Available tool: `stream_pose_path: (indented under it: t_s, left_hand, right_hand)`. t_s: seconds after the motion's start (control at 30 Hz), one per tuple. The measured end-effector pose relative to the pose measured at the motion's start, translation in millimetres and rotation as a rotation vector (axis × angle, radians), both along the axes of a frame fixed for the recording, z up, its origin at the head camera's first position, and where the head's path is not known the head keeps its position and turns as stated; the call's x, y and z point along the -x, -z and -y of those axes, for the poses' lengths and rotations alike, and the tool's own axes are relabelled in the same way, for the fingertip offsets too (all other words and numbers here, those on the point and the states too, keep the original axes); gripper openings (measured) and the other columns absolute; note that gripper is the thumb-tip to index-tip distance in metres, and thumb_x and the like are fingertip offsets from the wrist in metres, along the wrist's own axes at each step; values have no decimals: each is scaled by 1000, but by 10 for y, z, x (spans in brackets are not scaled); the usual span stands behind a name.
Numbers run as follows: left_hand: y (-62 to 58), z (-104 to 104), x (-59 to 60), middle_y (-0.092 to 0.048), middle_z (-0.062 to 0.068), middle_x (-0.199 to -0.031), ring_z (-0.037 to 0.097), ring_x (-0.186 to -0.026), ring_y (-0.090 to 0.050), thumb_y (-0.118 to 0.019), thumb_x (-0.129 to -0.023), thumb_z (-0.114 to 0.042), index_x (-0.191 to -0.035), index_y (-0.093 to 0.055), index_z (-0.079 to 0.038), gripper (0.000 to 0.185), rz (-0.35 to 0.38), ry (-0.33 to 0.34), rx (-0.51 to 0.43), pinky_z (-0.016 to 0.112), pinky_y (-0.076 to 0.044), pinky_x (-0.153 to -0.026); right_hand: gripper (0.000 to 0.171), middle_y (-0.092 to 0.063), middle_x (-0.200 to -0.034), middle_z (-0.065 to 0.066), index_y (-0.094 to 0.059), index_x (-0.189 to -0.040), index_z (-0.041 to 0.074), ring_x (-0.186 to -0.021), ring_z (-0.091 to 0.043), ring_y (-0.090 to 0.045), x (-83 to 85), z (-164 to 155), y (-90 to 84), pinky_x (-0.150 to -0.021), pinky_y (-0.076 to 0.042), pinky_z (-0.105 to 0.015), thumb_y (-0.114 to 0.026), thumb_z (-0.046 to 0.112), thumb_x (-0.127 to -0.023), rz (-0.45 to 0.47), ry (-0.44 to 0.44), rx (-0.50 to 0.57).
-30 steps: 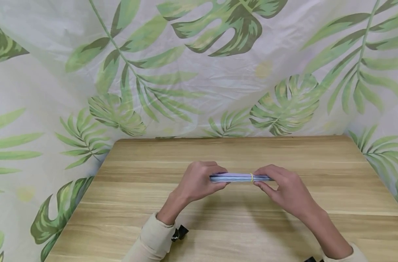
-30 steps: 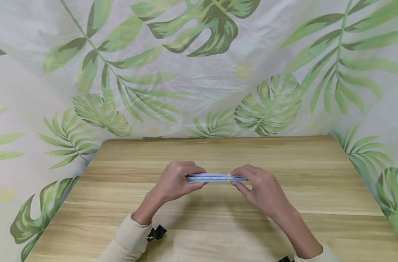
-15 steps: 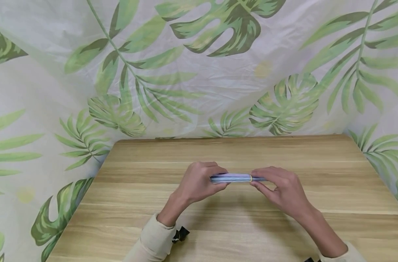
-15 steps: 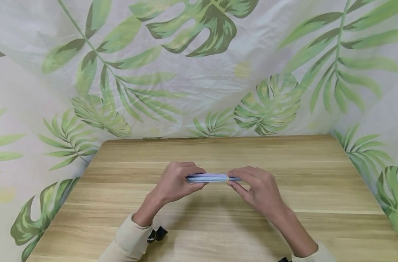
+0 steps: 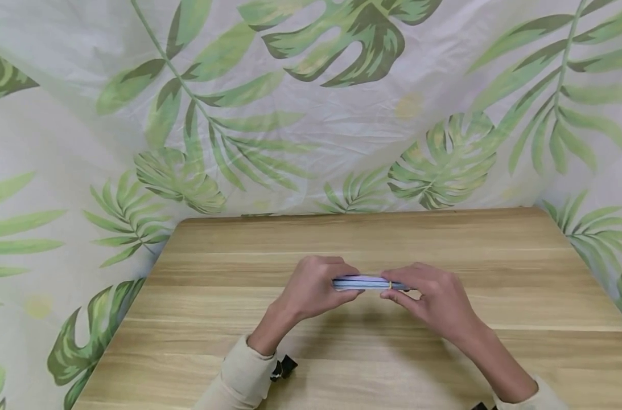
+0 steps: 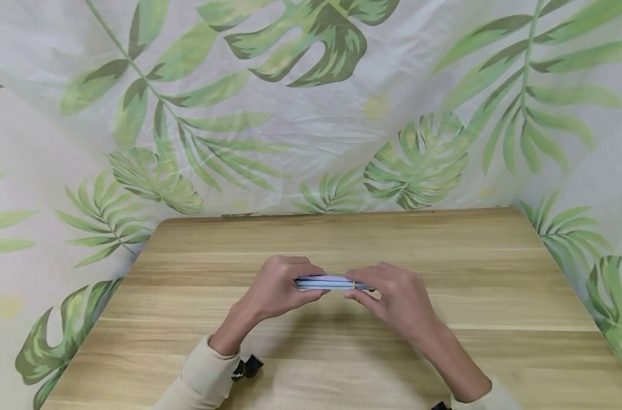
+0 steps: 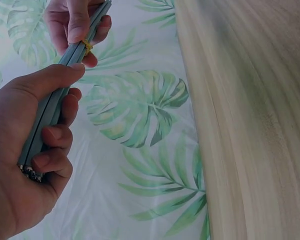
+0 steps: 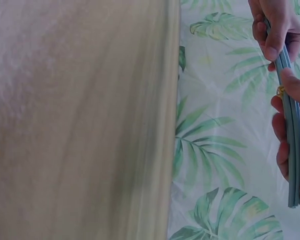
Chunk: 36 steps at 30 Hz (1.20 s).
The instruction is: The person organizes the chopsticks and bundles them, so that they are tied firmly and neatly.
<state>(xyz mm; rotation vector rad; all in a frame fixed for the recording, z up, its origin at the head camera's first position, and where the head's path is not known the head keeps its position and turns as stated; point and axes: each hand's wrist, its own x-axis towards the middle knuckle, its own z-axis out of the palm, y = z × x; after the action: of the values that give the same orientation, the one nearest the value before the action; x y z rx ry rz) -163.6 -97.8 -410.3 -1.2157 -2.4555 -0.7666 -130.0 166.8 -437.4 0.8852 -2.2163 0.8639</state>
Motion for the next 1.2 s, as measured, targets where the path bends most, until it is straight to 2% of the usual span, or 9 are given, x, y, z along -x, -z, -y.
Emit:
stream_pose_path:
  t_s: [0.1, 0.23, 0.37, 0.5, 0.6, 0.9, 1.2]
  left_hand:
    - [-9, 15, 2, -80, -3, -86, 2, -65, -64, -91, -86, -19, -99, -85, -12, 16, 8, -8, 8, 13, -47, -63]
    - [-20, 54, 14, -81, -4, -88, 2, -68, -67, -91, -86, -21, -100, -85, -13, 17, 24, -37, 11, 15, -50, -66]
    - [-28, 105, 38, -81, -4, -89, 2, -70, -67, -91, -86, -22, -100, -85, -14, 17, 32, -67, -4, 15, -51, -66]
    - [-47, 148, 62, -80, -6, -87, 1, -68, -64, -92, -85, -21, -99, -86, -15, 16, 23, -85, -17, 14, -49, -65]
    - [-68, 169, 68, -79, -7, -85, 1, -67, -63, -92, -84, -21, -98, -86, -16, 15, 19, -97, -20, 15, -48, -64]
    - [-74, 249, 88, -80, -6, -87, 1, -70, -67, -93, -84, -22, -98, -85, -16, 17, 32, -108, -35, 18, -52, -66]
    - [-102, 299, 122, -79, -8, -86, -1, -69, -63, -94, -83, -23, -97, -85, -17, 18, 48, -97, -54, 18, -51, -65]
  right_hand:
    - [46, -84, -102, 1, -84, -114, 13, -80, -12, -78, -12, -29, -43, -67, -59, -23, -99, 23, -73, 25, 14, -34]
    - [48, -83, -104, 2, -84, -113, 13, -86, -14, -78, -12, -96, -93, -74, -61, -30, -101, 16, -68, 36, 55, -67]
    - [44, -83, -101, 3, -84, -109, 13, -85, -15, -78, 4, -187, -127, -77, -59, -23, -100, 9, -68, 47, 84, -48]
    - [44, -83, -101, 2, -84, -108, 12, -85, -16, -79, 23, -253, -152, -80, -56, -12, -99, 3, -68, 68, 68, -13]
    - [43, -83, -102, 2, -84, -109, 12, -86, -16, -79, 40, -279, -158, -82, -54, -8, -98, 2, -70, 90, 52, 1]
    - [37, -83, -101, 1, -84, -108, 13, -79, -2, -69, 91, -355, -147, -72, -51, -11, -95, 0, -75, 186, 39, 70]
    - [33, -80, -95, 6, -84, -104, 15, -77, 1, -67, 101, -430, -139, -75, -55, -11, -92, -3, -78, 284, 16, 129]
